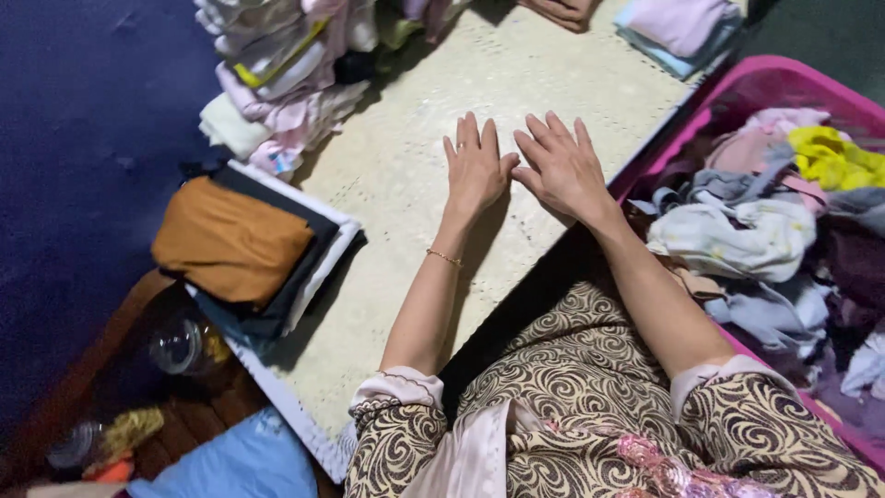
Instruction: The person is folding various clean laundry items on a flat surface.
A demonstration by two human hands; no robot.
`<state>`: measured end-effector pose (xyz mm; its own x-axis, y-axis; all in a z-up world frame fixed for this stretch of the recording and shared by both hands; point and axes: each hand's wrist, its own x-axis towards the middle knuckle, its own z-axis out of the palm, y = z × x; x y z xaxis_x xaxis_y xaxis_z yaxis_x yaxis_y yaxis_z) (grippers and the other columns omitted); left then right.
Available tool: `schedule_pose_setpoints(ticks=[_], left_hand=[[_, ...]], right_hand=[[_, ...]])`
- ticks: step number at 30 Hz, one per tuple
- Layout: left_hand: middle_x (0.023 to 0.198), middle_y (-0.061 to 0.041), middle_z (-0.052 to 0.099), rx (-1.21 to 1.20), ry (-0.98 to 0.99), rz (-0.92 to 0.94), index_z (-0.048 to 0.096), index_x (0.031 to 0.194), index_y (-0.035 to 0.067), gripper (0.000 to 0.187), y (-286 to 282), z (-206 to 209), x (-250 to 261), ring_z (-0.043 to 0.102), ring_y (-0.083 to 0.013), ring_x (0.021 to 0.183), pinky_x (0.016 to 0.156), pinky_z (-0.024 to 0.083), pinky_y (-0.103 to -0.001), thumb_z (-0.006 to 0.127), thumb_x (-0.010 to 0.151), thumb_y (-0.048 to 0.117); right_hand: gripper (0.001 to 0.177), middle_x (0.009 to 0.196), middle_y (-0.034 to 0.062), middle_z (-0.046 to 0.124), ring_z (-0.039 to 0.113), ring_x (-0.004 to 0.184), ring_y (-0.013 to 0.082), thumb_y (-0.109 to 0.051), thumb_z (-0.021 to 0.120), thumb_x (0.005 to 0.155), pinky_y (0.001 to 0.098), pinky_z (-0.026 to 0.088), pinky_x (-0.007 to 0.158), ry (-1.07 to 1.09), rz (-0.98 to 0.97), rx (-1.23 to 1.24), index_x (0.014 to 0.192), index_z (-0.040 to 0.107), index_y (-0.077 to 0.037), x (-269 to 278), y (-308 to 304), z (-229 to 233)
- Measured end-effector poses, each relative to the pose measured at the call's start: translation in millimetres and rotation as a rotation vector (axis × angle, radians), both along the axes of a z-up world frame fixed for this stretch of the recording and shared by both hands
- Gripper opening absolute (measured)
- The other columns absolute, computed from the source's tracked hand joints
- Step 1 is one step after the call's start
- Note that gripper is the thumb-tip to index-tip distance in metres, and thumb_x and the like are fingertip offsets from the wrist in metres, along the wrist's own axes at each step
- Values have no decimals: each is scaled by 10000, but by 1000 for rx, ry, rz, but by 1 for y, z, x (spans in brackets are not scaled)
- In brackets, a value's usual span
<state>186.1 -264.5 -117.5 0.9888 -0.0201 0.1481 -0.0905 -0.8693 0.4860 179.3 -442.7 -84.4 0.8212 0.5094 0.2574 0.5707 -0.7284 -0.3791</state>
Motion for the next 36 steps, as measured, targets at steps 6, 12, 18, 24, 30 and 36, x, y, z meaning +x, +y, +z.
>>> schedule_pose_setpoints(ticks=[6,12,18,24,30,36], left_hand=[[1646,-225,306,63,-161,-182,443,1527,104,532,-36,-30,28,251,-411,1548,1226,125,-673,547,1039,288],[1643,-191,338,67,-204,-251,474,1522,133,514,-32,-7,13,259,-389,1545,1253,134,-617,551,1057,338],[1638,-186,345,73,-183,-245,488,1517,134,540,-30,-18,19,243,-379,1547,1255,116,-595,566,1041,376],[1656,-171,329,93,-167,-243,490,1525,135,534,-30,-15,17,229,-361,1559,1268,99,-574,552,1056,384],[1660,-164,318,105,-154,-247,478,1536,132,540,-29,-16,18,215,-352,1561,1272,77,-556,541,1066,389],[1645,-169,327,90,-146,-235,501,1510,128,536,-31,-11,18,222,-355,1549,1265,87,-561,581,1039,371]], right_hand=[[515,1615,139,490,397,1529,320,-244,648,993,577,208,1262,-160,-199,-63,1470,572,-66,-3,-17,-38],[525,1538,171,518,407,1472,346,-303,702,957,574,231,1225,-106,-182,126,1394,621,-22,-21,-36,-20],[336,1298,129,643,547,1308,337,-270,765,916,488,415,1148,-152,-325,250,1182,742,-65,-33,-104,-16],[359,1267,99,652,576,1214,338,-409,809,941,478,458,1040,76,-704,-55,1196,753,-163,-65,-205,-3],[606,1350,114,692,616,1146,376,-351,865,682,484,467,887,-69,-694,-164,1231,751,-120,-90,-275,-53],[169,973,7,727,591,852,115,-220,743,1056,295,501,780,234,-720,537,1090,736,-54,-82,-312,-91]])
